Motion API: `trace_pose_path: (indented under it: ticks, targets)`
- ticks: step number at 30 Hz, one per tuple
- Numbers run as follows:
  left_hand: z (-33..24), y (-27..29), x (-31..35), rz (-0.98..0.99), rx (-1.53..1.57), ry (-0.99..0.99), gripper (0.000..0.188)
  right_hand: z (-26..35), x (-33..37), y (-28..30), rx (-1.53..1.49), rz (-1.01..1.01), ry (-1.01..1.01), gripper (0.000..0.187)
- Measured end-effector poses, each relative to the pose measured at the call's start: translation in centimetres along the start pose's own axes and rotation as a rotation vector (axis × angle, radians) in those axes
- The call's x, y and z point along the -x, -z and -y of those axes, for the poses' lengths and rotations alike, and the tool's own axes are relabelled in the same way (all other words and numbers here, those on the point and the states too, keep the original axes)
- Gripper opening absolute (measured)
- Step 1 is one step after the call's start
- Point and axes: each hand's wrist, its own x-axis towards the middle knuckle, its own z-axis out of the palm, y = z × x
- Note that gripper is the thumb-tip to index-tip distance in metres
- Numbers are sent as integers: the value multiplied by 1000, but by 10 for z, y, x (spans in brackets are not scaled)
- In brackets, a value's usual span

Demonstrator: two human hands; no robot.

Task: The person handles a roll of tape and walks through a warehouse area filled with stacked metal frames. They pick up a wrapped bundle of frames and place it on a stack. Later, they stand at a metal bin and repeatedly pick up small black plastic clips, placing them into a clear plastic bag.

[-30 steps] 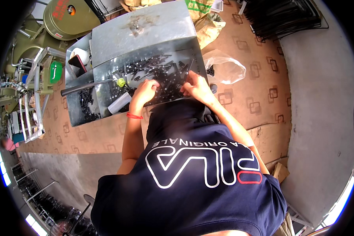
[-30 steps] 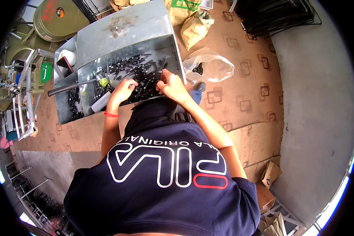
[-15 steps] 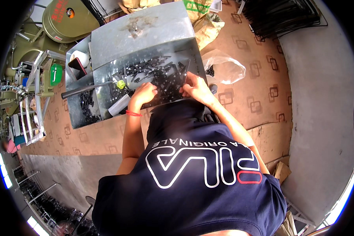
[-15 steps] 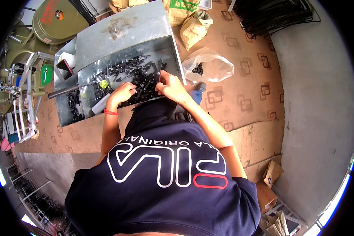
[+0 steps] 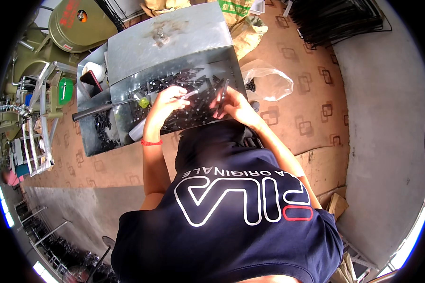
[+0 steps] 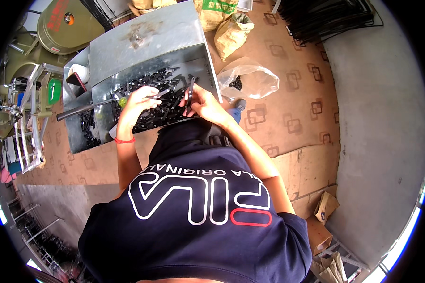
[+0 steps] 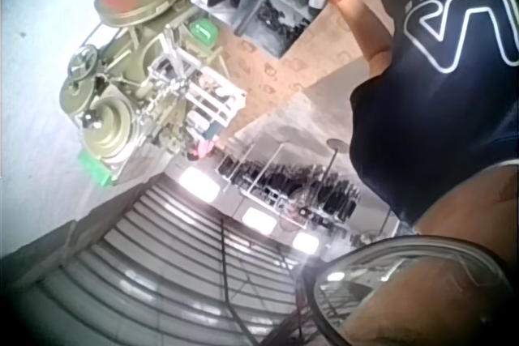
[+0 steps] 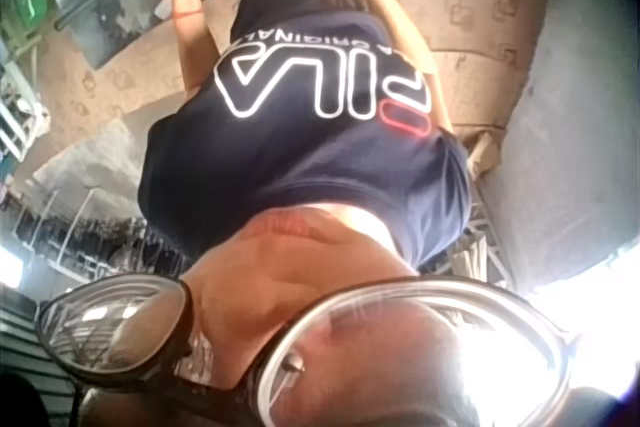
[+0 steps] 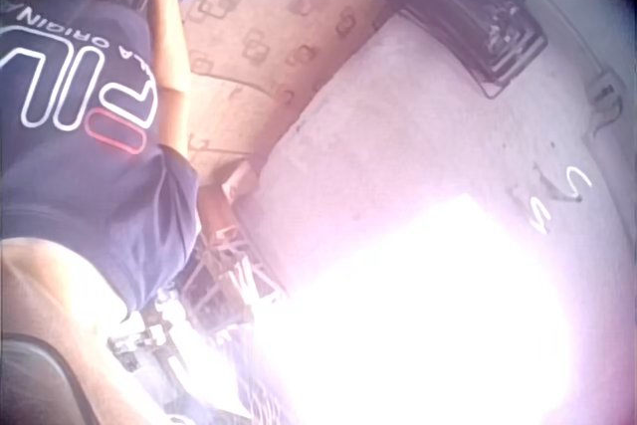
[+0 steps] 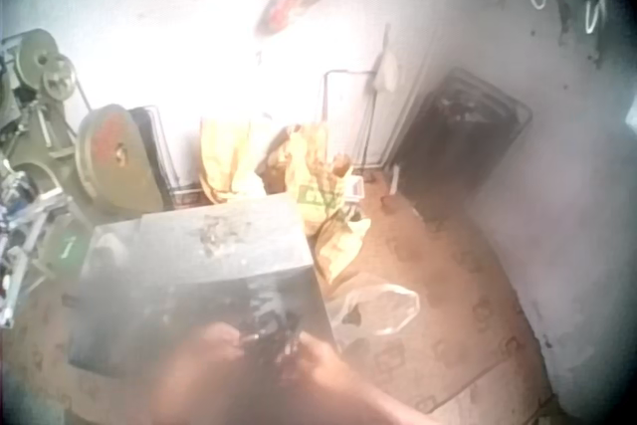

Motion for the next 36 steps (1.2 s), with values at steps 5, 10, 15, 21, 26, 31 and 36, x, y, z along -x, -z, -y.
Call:
trace_pose_path:
  ticks: [5,10,15,21,26,31,36]
  targets:
    - [-14,-26,-6,74,75,-50,25,1,0,1,-34,30,52,26]
    - [-13,-32,-11,72,-3,-105,23,-2,-2,4,73,-96,-10,15]
    - [-19,-39,-6,114,97,-81,24,-2,-4,-7,123,-214,133,17]
    - [-21,-49,-6,121,110,-158,21,-11,-4,-2,234,-259,124,10]
    - [-25,-44,-5,108,3,-196,20,-2,-1,-5,200,-276,52,8]
    - [-23,-42,-3,104,7,-182,22,-3,-1,-4,180,-231,90,8]
    - [-20,-40,-4,122,-40,-164,19,-5,0,-3,163,-184,111,9]
